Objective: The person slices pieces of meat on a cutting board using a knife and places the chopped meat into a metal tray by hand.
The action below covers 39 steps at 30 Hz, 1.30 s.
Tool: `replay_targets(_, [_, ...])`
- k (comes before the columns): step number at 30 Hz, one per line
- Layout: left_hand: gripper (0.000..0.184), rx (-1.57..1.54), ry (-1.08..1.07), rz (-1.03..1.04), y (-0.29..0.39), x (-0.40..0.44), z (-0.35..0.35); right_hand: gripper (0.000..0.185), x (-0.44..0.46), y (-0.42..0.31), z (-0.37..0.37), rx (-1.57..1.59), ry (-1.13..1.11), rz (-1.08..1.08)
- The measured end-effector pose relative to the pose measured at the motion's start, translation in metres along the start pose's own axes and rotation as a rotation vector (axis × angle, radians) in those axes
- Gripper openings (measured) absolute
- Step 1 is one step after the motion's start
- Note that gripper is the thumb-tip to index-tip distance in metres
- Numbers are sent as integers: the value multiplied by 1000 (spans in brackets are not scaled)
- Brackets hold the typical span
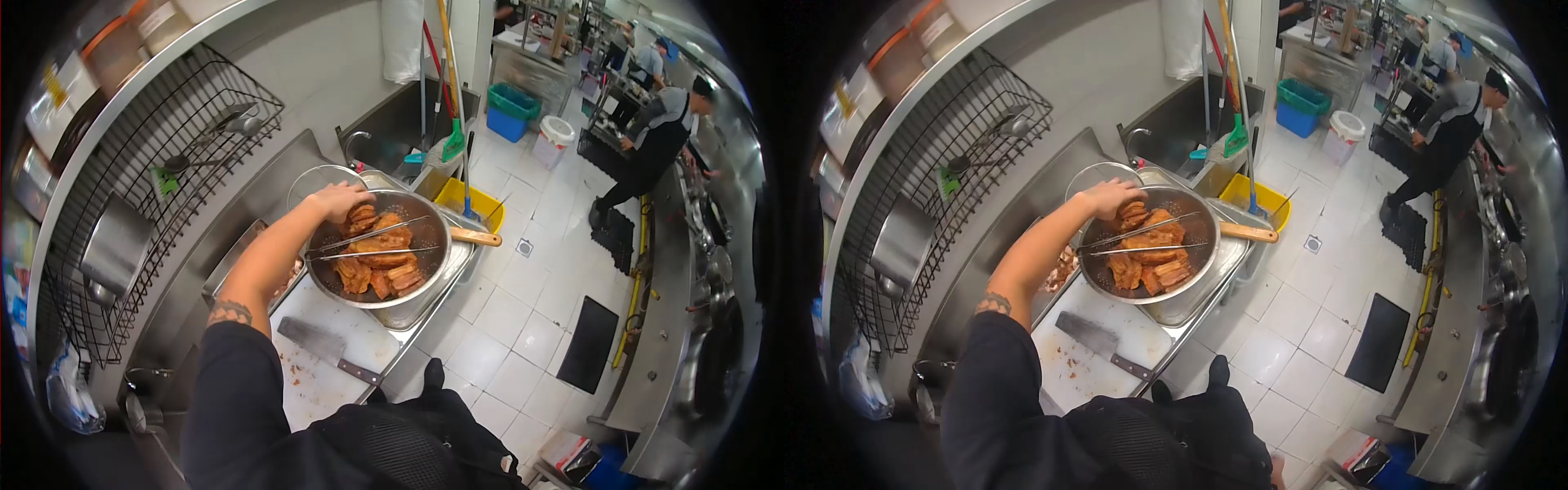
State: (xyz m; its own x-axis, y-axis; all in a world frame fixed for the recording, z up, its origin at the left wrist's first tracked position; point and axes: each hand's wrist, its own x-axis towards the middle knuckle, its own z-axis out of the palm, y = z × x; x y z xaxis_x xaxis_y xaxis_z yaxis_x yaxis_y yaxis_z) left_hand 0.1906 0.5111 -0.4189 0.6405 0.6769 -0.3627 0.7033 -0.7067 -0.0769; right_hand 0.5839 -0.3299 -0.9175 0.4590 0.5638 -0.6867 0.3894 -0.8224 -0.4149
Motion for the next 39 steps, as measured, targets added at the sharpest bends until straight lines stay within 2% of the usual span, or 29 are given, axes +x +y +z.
replay_targets(1, [94,108,-91,85,2,9,-4,34,-35,12,-2,-40,-120,192])
replay_targets(2, [94,99,-109,85,-1,18,-1,34,-57,21,-6,-47,-166,304])
replay_targets(4, [93,213,-123,152,-14,30,-1,34,-82,17,-25,-36,-191,410])
replay_targets(6, [80,162,-96,158,-21,21,-4,34,-82,14,-47,-23,-157,425])
replay_targets(9, [62,54,72,148,-26,-17,-31,33,-43,6,-73,6,-37,322])
replay_targets(11, [53,-137,306,109,-30,-62,-43,33,10,0,-85,15,86,156])
replay_targets(13, [52,-220,489,-18,-7,-129,-54,32,92,9,-71,59,307,-232])
replay_targets(14, [52,-233,473,-60,1,-160,-50,25,112,-78,-101,-40,246,-159])
replay_targets(15, [54,-301,544,-107,11,-192,-42,20,75,-216,-147,-57,301,-319])
replay_targets(16, [57,-368,616,-155,24,-223,-34,20,87,-278,-151,-76,269,-421])
replay_targets(19, [54,-509,511,-378,74,-300,-7,19,47,-467,-149,31,115,-813])
replay_targets(21, [52,-541,336,-527,100,-328,23,18,4,-551,-134,42,-36,-1086])
replay_targets(23, [43,-404,217,-587,124,-342,71,17,-36,-608,-101,50,-215,-1381])
replay_targets(24, [41,-434,97,-638,136,-342,91,18,-56,-626,-84,-104,-258,-1421])
replay_targets(25, [40,-408,115,-625,146,-342,128,18,-77,-641,-70,-186,-291,-1471])
replay_targets(26, [38,-399,179,-624,158,-339,163,34,-83,-646,-51,-252,-283,-1586])
replay_targets(27, [41,-458,112,-670,168,-333,181,34,-89,-650,-37,-267,-299,-1594])
replay_targets(29, [45,-535,46,-721,189,-324,217,57,-97,-654,-16,-630,-225,-1526])
replay_targets(30, [52,-499,261,-744,202,-320,237,71,-93,-656,-11,-687,-287,-1493])
replay_targets(31, [60,-453,480,-764,212,-319,228,71,-90,-658,-5,-705,-289,-1498])
replay_targets(32, [75,-611,298,-810,216,-326,217,70,-86,-660,0,-684,-374,-1419])
replay_targets(33, [76,-659,390,-841,220,-337,224,69,-78,-663,2,-653,-432,-1331])
replay_targets(34, [77,-705,509,-813,221,-344,230,70,-70,-650,10,-448,-505,-1308])
replay_targets(35, [78,-656,669,-846,228,-346,238,70,-59,-644,12,-369,-565,-1191])
replay_targets(36, [77,-832,632,-882,225,-357,236,69,-47,-639,12,-357,-404,-1324])
replay_targets(37, [73,-877,765,-931,222,-363,266,67,-66,-660,-16,-240,-645,-1071])
replay_targets(38, [66,-1114,998,-983,224,-365,303,59,-55,-655,-13,-129,-602,-1216])
replay_targets(39, [58,-1073,1079,-1062,222,-380,336,47,-63,-656,-24,-169,-637,-1088])
